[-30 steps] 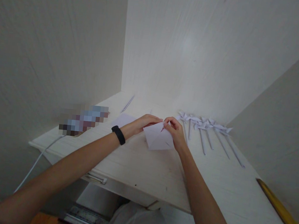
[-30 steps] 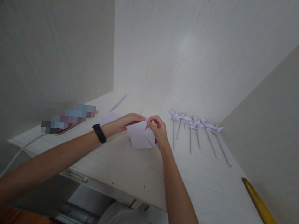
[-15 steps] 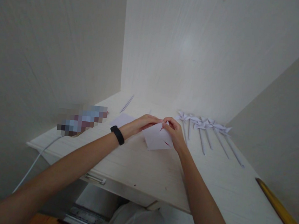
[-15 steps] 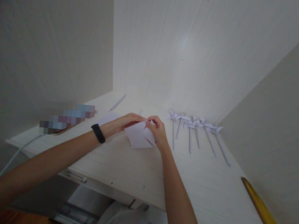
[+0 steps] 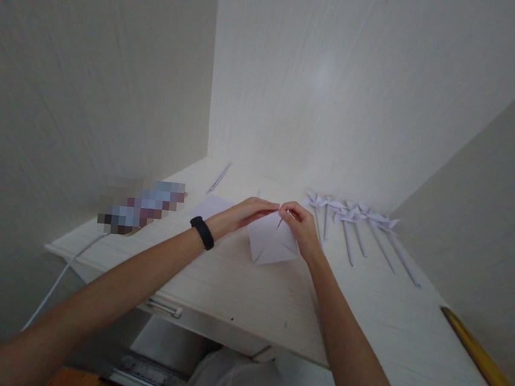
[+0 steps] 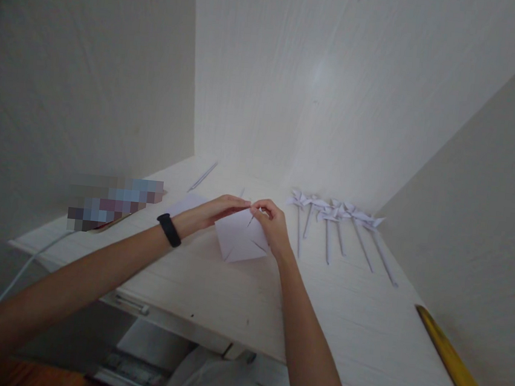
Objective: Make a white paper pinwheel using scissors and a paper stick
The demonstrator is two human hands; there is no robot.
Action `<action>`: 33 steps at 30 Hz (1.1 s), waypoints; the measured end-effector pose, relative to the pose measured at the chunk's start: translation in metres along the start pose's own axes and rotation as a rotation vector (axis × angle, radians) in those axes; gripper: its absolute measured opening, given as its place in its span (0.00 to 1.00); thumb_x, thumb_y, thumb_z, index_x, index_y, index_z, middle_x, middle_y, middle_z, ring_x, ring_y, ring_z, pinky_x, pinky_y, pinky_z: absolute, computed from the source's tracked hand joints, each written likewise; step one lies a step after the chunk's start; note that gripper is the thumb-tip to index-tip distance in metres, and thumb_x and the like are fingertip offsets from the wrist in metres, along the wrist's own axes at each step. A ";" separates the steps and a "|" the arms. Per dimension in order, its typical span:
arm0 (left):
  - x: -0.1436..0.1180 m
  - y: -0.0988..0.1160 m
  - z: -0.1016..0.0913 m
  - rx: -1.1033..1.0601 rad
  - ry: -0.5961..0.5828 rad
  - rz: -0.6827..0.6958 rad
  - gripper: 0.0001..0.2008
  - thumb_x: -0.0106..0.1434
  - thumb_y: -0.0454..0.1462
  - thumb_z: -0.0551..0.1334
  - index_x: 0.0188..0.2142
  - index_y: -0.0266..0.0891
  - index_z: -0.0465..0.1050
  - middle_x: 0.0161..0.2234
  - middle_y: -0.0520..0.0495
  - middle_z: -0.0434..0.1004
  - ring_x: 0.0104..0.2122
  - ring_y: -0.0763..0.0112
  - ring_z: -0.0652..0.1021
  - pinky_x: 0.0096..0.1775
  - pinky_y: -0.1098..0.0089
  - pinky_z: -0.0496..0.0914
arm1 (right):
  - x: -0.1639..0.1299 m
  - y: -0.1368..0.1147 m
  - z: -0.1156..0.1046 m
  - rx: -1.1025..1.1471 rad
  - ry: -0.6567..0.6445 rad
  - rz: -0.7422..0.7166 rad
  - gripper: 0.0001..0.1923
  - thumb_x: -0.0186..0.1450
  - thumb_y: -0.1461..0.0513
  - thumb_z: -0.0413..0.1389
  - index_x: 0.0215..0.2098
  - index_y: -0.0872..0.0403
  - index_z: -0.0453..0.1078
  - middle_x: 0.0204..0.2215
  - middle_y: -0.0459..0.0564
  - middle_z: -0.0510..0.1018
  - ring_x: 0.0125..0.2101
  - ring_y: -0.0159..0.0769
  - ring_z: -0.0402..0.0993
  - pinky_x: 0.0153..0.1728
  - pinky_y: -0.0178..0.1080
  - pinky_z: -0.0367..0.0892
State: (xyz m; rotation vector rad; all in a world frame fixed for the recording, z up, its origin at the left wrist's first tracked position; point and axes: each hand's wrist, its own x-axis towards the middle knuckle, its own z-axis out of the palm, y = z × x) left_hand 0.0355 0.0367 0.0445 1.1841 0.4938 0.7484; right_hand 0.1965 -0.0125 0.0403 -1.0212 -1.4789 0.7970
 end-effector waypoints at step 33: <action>-0.002 -0.003 -0.001 0.086 -0.028 -0.049 0.11 0.51 0.41 0.68 0.28 0.33 0.77 0.25 0.46 0.78 0.25 0.71 0.74 0.31 0.71 0.64 | -0.001 0.001 -0.001 -0.081 0.023 0.073 0.10 0.55 0.54 0.59 0.27 0.53 0.69 0.22 0.44 0.70 0.19 0.28 0.59 0.19 0.32 0.52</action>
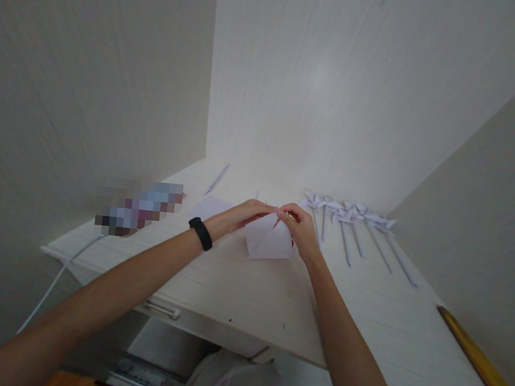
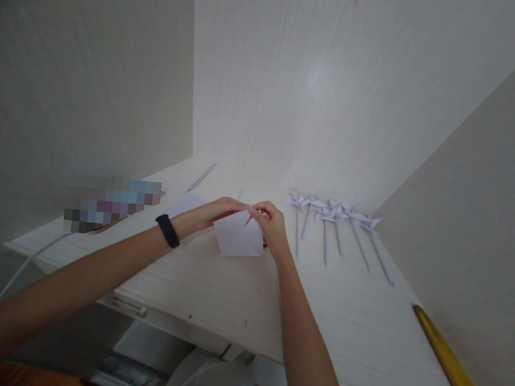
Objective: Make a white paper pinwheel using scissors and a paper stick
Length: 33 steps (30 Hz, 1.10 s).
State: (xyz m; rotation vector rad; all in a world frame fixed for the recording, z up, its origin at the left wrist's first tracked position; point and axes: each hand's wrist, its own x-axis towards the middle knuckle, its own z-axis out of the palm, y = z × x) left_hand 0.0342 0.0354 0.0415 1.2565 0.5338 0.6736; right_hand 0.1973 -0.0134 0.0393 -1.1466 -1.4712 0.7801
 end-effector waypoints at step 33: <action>0.004 -0.002 -0.004 -0.009 0.021 0.044 0.11 0.51 0.40 0.68 0.27 0.32 0.75 0.23 0.49 0.75 0.20 0.77 0.70 0.26 0.74 0.61 | -0.001 -0.001 0.001 -0.045 0.052 -0.121 0.10 0.56 0.56 0.59 0.24 0.53 0.66 0.20 0.42 0.65 0.19 0.27 0.56 0.20 0.33 0.50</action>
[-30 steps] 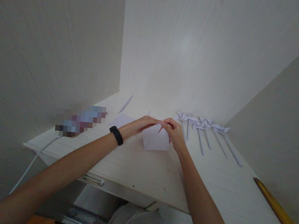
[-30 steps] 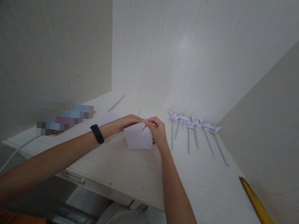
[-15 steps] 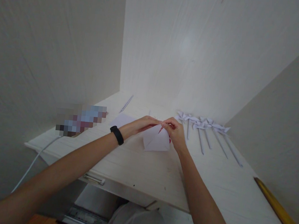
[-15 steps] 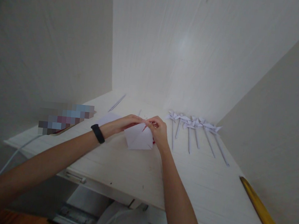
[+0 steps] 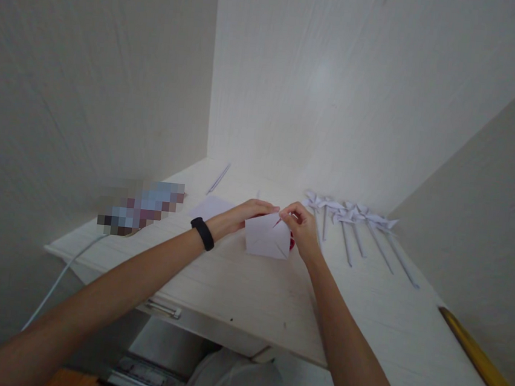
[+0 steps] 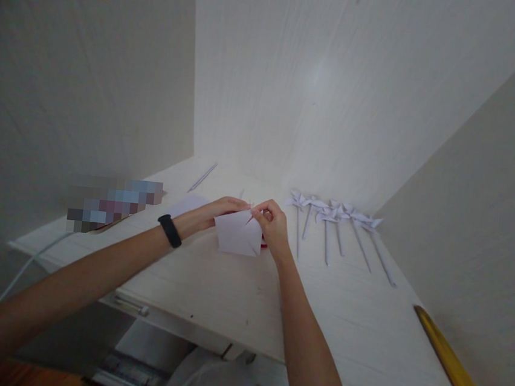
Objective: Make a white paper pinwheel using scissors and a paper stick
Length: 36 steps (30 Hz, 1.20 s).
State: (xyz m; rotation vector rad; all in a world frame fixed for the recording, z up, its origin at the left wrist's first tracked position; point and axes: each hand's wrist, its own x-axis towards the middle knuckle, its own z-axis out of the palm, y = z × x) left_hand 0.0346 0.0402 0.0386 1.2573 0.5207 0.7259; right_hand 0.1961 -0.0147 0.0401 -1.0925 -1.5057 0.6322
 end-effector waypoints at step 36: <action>-0.002 -0.001 -0.008 0.258 0.094 0.051 0.15 0.48 0.43 0.67 0.31 0.35 0.74 0.23 0.51 0.71 0.21 0.78 0.68 0.24 0.74 0.56 | 0.000 0.006 0.003 0.110 -0.059 0.236 0.12 0.54 0.53 0.58 0.28 0.53 0.69 0.20 0.43 0.67 0.18 0.27 0.57 0.16 0.31 0.49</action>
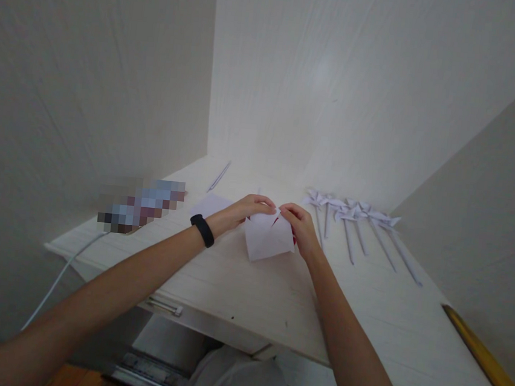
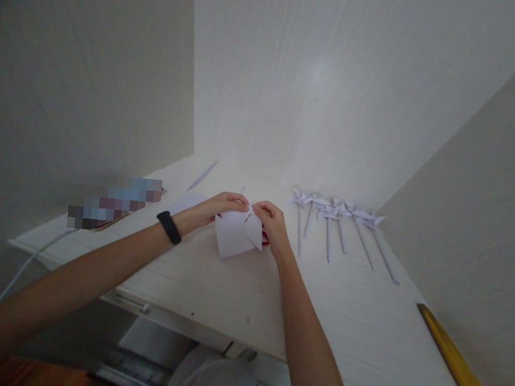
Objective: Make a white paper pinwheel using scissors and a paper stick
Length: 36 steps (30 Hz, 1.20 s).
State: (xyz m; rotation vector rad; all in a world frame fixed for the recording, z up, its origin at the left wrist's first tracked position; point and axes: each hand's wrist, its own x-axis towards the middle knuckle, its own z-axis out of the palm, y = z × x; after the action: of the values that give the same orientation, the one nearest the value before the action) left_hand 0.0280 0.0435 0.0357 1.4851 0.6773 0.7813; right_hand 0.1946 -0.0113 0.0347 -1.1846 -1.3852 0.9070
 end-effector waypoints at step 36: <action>0.000 0.009 0.010 0.128 0.179 0.230 0.09 0.50 0.39 0.65 0.29 0.34 0.73 0.26 0.49 0.74 0.28 0.75 0.72 0.31 0.74 0.63 | 0.000 -0.003 -0.002 0.043 0.048 -0.025 0.13 0.55 0.52 0.57 0.28 0.53 0.69 0.19 0.42 0.65 0.18 0.27 0.57 0.17 0.32 0.49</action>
State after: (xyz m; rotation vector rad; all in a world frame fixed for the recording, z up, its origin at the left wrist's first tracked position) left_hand 0.0356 0.0367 0.0449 1.6414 0.7082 1.0732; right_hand 0.1962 -0.0119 0.0375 -1.1470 -1.3329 0.8809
